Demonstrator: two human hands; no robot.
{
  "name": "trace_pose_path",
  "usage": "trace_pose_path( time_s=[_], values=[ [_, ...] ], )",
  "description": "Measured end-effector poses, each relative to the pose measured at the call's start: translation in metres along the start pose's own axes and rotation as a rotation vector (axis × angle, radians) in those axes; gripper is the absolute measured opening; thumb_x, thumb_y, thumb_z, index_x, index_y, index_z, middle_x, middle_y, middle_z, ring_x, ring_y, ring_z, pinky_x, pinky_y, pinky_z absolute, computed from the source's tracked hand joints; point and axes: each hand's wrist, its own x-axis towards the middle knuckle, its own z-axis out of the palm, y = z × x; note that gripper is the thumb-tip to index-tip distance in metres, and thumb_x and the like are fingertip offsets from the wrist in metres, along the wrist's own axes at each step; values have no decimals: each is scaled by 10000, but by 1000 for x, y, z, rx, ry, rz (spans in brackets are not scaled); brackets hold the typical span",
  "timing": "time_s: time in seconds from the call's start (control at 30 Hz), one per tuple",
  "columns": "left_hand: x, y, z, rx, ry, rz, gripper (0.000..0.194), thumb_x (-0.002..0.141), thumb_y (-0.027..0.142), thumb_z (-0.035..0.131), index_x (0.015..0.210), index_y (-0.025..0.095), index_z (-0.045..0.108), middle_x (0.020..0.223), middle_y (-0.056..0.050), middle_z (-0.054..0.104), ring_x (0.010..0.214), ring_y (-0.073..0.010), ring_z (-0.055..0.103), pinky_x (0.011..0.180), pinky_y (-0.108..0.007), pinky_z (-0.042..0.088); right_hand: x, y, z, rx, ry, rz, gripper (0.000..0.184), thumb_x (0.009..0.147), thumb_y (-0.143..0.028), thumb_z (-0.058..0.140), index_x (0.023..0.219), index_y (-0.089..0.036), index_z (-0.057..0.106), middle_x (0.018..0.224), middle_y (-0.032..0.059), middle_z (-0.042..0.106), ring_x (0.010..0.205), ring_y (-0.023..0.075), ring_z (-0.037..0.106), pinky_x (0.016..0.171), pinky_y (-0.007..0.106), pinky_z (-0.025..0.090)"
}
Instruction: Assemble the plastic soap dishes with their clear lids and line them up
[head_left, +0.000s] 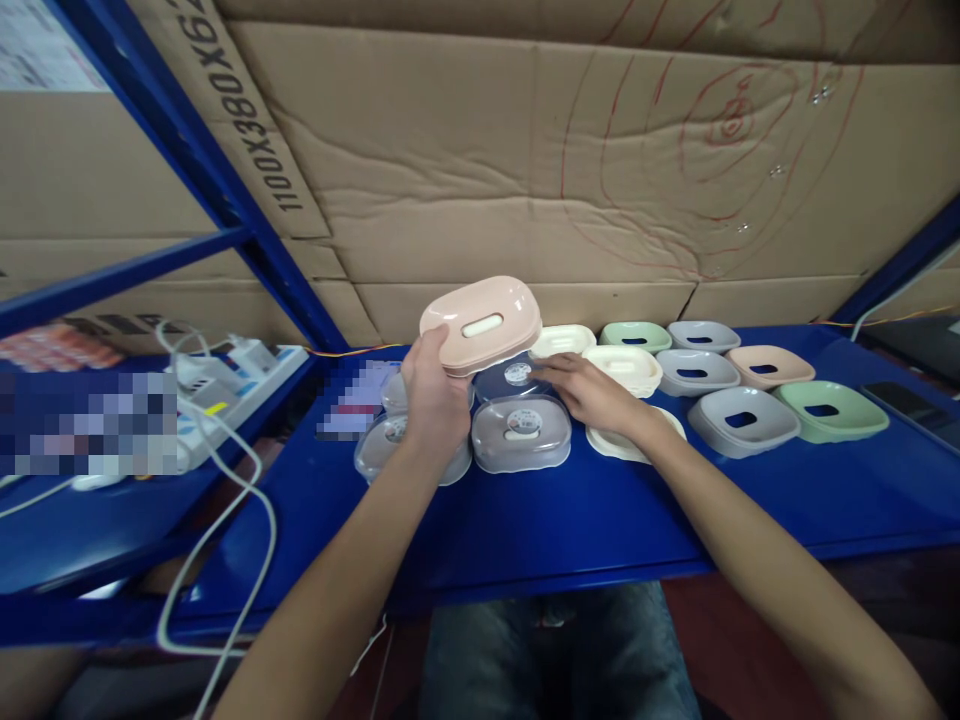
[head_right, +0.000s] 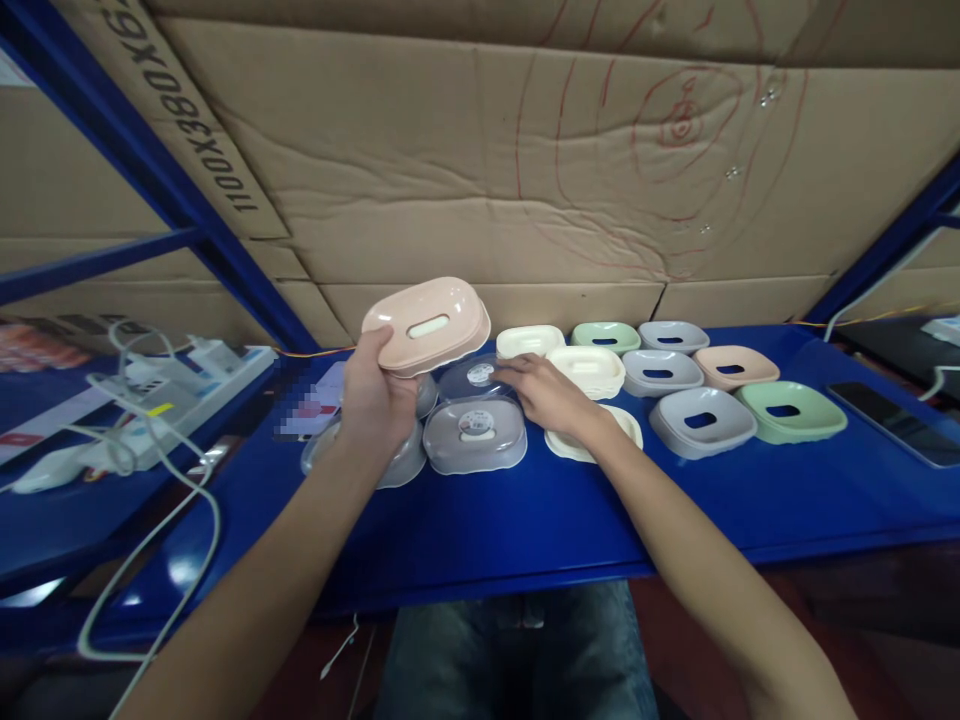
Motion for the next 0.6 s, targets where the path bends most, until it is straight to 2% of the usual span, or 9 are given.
trace_pose_path(
  time_s=[0.1,0.17,0.27,0.37,0.43,0.5,0.6],
  values=[
    [-1,-1,0,16,-22,-3,266,890,257,750,1146,183,755,1228,-123,828,1377,-310,697,1073,-376,635,1,-1,-9,-133,-23,49,344,1053,-164,520,1288,-184,770,1234,165,751,1175,351,643,1045,537,536],
    [0,-1,0,34,-32,-2,254,880,273,756,1121,191,759,1234,-125,826,1391,-323,688,1078,-391,635,-1,1,-13,-183,-45,73,302,1048,-274,608,1292,-179,759,1177,176,716,1144,366,623,1022,538,538],
    [1,-2,-1,44,-25,11,256,864,285,761,1102,189,760,1234,-130,826,1391,-325,689,1083,-396,631,-4,7,-13,-162,-81,75,444,995,-340,724,1414,-197,691,1326,190,673,1263,385,617,1090,545,535],
    [1,-4,-1,46,-12,9,272,854,296,773,1101,184,758,1238,-134,826,1372,-323,702,1079,-396,629,-6,12,-5,-148,-95,80,656,976,-289,748,1593,-199,543,1595,227,569,1464,407,557,1193,580,486],
    [0,-7,-2,61,-25,-20,311,855,308,769,1142,187,754,1244,-128,826,1349,-326,715,1065,-413,635,-5,12,0,-168,-110,82,758,979,-243,740,1674,-214,441,1701,240,478,1525,413,524,1219,606,462],
    [-4,-9,-1,84,-53,-69,357,865,321,759,1196,187,747,1253,-133,822,1317,-338,731,1042,-449,648,-4,11,4,-194,-130,75,744,982,-200,724,1673,-229,449,1709,239,475,1518,413,538,1209,621,467],
    [-16,-14,2,112,-80,-150,382,878,316,757,1232,173,735,1264,-150,815,1266,-357,750,1000,-496,665,-2,11,7,-159,-106,44,593,978,-184,720,1555,-225,592,1612,221,590,1490,406,564,1196,643,477]
  ],
)
